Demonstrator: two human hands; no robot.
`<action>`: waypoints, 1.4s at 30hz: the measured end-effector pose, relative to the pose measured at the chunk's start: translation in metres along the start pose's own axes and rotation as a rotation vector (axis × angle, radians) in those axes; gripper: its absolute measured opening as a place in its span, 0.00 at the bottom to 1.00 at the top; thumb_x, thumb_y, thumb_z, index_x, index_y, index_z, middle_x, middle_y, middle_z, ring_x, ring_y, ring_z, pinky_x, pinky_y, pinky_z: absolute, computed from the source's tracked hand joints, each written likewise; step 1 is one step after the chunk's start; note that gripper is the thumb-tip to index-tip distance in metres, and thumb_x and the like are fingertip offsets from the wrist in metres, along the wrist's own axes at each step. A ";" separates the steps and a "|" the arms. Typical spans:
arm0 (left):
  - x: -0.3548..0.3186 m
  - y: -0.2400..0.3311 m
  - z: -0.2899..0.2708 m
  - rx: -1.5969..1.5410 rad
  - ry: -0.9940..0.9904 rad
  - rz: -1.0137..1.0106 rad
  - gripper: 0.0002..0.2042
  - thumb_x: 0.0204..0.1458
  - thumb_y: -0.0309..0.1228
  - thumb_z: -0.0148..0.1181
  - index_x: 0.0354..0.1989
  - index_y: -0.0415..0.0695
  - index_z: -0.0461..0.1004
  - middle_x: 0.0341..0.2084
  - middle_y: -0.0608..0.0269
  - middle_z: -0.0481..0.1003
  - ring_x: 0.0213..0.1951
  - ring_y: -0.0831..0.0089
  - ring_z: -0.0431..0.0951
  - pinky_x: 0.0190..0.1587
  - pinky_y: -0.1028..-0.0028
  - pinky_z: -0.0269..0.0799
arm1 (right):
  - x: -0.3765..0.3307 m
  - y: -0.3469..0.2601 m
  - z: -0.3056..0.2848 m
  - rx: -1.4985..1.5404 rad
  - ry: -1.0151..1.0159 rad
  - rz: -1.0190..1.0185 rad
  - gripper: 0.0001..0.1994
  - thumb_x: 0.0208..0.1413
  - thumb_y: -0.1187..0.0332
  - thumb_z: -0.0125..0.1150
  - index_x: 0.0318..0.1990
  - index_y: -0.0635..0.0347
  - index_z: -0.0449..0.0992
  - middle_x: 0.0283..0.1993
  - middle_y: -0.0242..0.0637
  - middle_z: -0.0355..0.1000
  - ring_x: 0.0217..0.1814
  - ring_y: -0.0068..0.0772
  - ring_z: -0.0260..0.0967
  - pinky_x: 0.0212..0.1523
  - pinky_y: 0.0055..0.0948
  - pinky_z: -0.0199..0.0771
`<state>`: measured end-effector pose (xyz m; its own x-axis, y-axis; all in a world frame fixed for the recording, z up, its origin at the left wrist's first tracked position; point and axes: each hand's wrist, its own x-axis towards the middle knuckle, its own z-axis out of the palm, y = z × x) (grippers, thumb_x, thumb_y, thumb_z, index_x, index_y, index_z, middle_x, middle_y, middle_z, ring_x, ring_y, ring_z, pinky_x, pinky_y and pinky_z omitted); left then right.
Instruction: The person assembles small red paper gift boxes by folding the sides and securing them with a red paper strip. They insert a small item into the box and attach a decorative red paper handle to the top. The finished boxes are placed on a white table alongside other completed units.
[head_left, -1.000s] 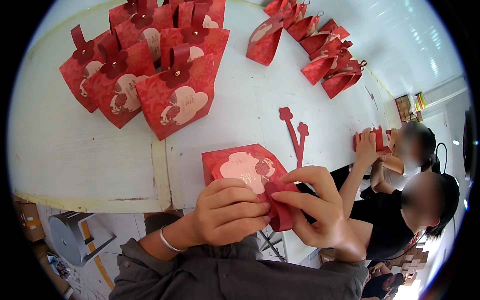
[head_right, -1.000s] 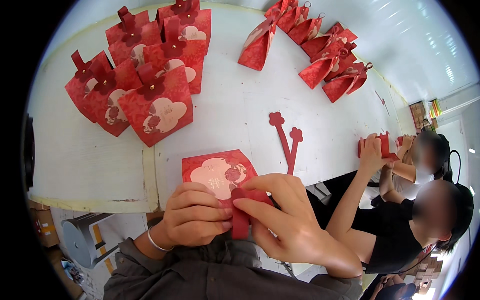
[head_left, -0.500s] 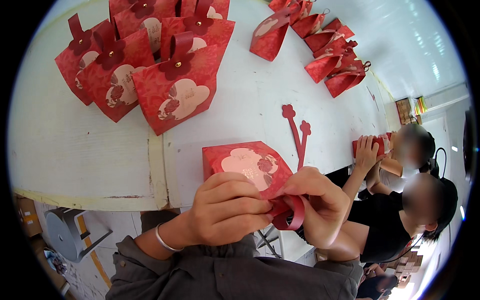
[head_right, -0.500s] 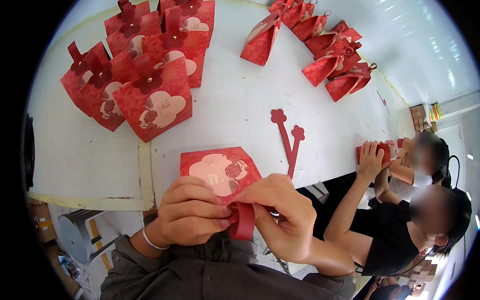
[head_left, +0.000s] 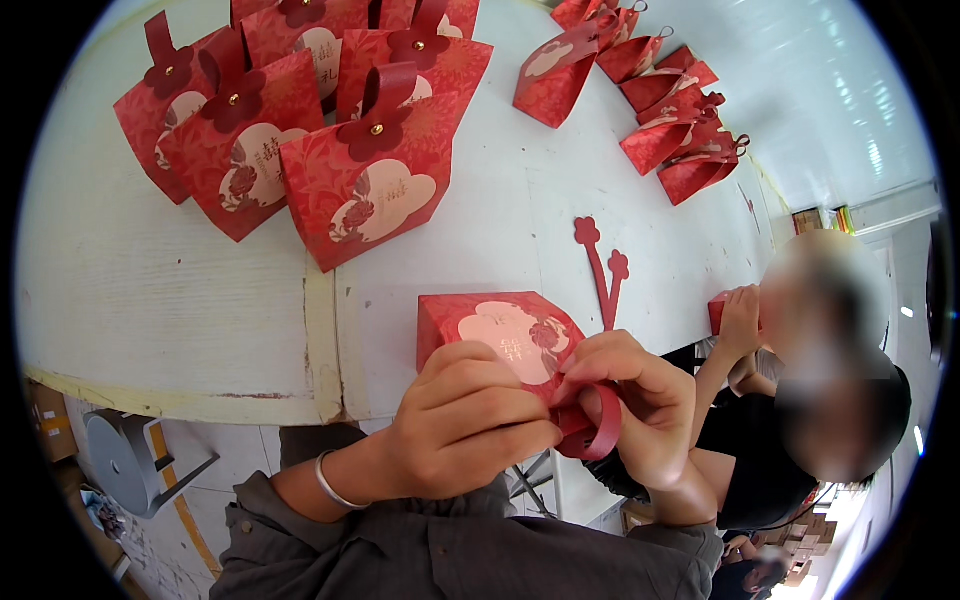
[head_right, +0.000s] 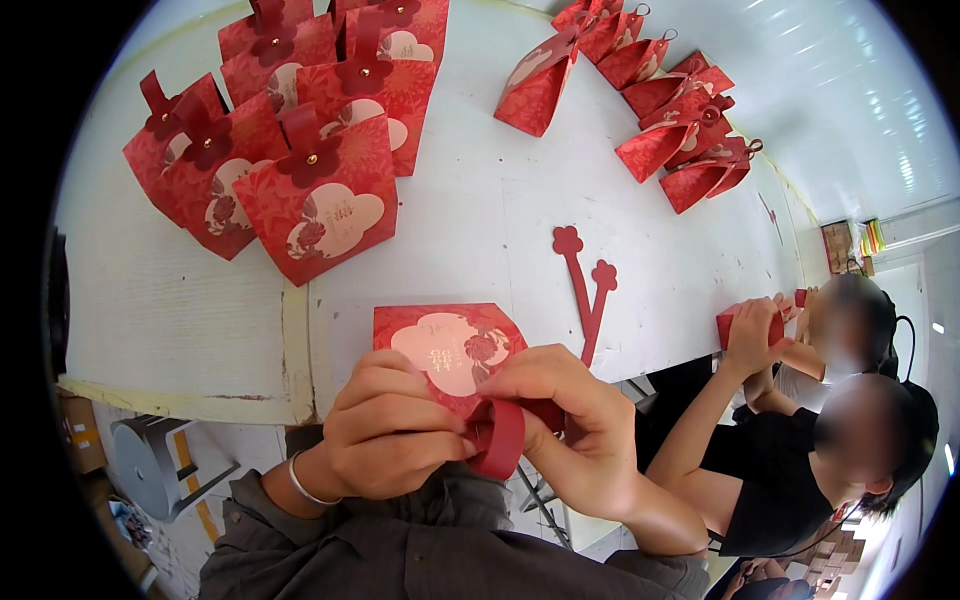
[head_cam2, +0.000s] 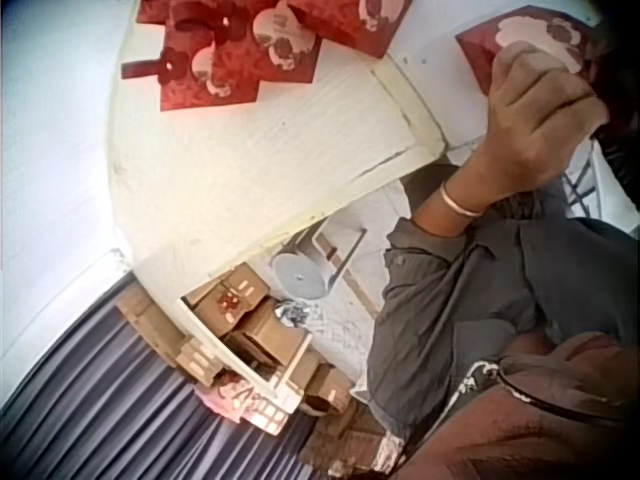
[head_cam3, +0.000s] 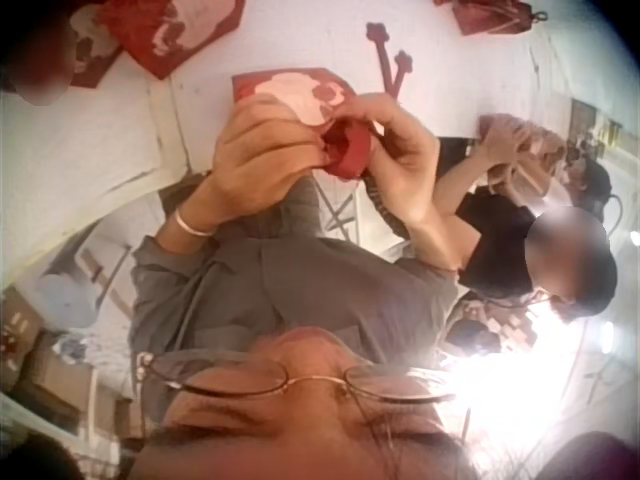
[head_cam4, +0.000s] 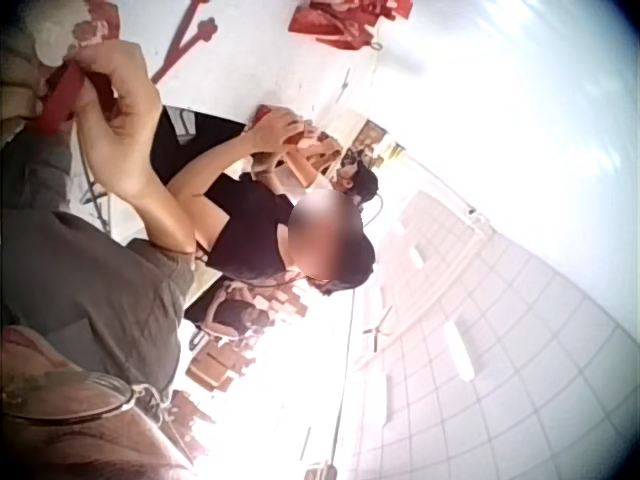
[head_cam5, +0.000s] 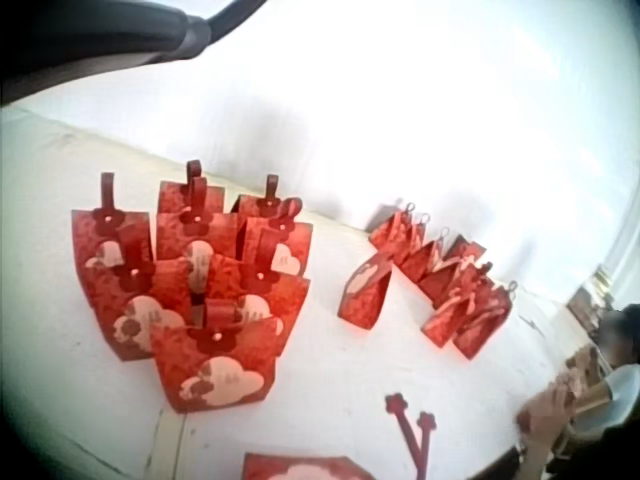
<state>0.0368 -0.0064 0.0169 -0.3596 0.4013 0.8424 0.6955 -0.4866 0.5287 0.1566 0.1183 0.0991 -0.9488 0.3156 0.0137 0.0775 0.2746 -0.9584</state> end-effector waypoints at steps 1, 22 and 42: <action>-0.001 0.000 0.001 -0.014 0.025 0.003 0.11 0.28 0.25 0.62 0.26 0.43 0.76 0.27 0.67 0.69 0.30 0.70 0.68 0.32 0.73 0.66 | 0.000 0.000 -0.004 -0.039 -0.034 -0.020 0.12 0.49 0.87 0.51 0.42 0.69 0.71 0.42 0.42 0.67 0.43 0.31 0.67 0.44 0.26 0.68; -0.003 -0.003 -0.001 0.007 0.014 -0.001 0.13 0.26 0.25 0.70 0.25 0.51 0.77 0.29 0.72 0.65 0.31 0.73 0.64 0.31 0.75 0.64 | 0.006 -0.013 -0.005 -0.293 -0.120 -0.071 0.13 0.41 0.86 0.55 0.36 0.61 0.73 0.40 0.36 0.68 0.44 0.38 0.62 0.45 0.32 0.62; 0.008 -0.003 0.000 -0.013 -0.013 -0.074 0.11 0.30 0.21 0.66 0.26 0.45 0.75 0.27 0.68 0.75 0.29 0.71 0.70 0.31 0.75 0.65 | 0.008 0.014 -0.007 -0.550 -0.013 -0.629 0.16 0.29 0.80 0.60 0.34 0.65 0.75 0.37 0.42 0.70 0.41 0.43 0.68 0.47 0.41 0.68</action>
<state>0.0315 -0.0021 0.0221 -0.4016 0.4461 0.7998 0.6590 -0.4656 0.5906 0.1517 0.1310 0.0872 -0.8681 -0.0545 0.4935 -0.3328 0.8014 -0.4969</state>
